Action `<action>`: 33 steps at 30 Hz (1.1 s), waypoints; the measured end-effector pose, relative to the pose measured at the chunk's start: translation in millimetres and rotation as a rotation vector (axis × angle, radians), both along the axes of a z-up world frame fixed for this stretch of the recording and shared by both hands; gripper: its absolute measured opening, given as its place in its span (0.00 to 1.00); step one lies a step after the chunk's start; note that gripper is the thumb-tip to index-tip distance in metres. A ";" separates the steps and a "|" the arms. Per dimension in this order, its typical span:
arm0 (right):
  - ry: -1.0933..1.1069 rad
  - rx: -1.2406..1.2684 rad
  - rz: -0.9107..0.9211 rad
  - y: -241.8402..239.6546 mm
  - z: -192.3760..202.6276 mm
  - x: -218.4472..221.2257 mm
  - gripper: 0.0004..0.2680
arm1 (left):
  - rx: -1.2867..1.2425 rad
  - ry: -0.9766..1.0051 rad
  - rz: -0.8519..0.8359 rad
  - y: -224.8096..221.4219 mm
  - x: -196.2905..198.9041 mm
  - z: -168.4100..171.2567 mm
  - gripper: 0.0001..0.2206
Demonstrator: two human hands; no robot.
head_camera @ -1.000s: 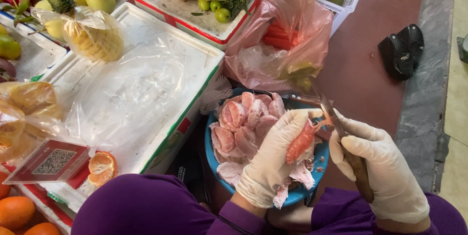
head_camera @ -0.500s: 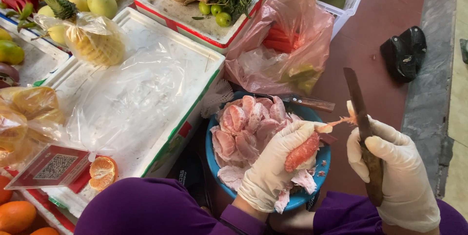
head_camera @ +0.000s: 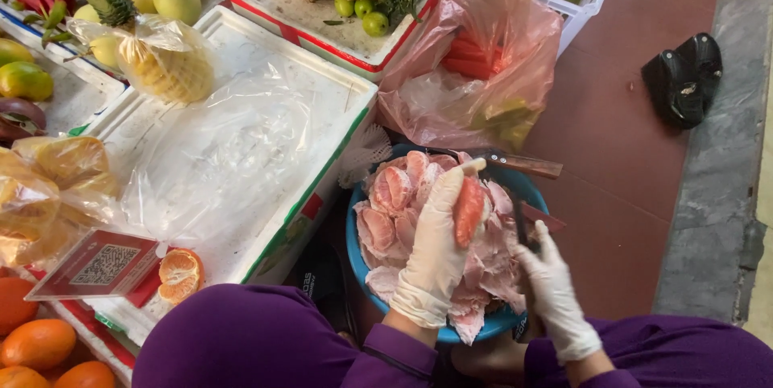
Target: Peeling and segmenting a pomelo fruit using a knife and hands at a fruit stall.
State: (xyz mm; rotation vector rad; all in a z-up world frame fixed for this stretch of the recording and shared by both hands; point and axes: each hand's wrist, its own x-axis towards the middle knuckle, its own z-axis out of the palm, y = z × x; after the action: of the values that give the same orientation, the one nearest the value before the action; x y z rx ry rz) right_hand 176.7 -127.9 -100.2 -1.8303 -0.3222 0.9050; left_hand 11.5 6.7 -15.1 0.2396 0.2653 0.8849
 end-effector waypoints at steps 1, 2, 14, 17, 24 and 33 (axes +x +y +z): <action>-0.104 -0.057 0.099 -0.7 -4.4 -7.5 0.25 | -0.047 0.106 -0.003 0.6 -2.4 -0.1 0.16; -0.207 -0.114 0.199 -1.2 -8.4 -14.9 0.30 | -0.094 0.212 -0.007 1.2 -4.7 0.0 0.17; -0.978 -0.490 0.443 3.5 40.6 18.0 0.11 | 0.017 0.250 0.115 1.4 4.6 -9.4 0.17; -0.388 -0.009 0.182 13.0 121.9 0.4 0.04 | 0.023 0.230 0.127 1.0 5.3 -12.7 0.16; -0.101 -0.182 0.574 46.9 85.7 -22.7 0.37 | -0.041 0.250 0.133 -1.7 4.5 -16.8 0.18; -0.045 0.022 0.438 87.4 121.0 -46.1 0.23 | 0.199 0.600 0.244 -2.7 -0.3 -21.0 0.16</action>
State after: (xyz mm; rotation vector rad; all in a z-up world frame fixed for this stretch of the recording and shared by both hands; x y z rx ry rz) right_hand 130.6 -40.5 20.8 -1.7923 -0.7800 1.1504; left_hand 11.2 4.0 -36.1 0.6710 0.7775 1.0681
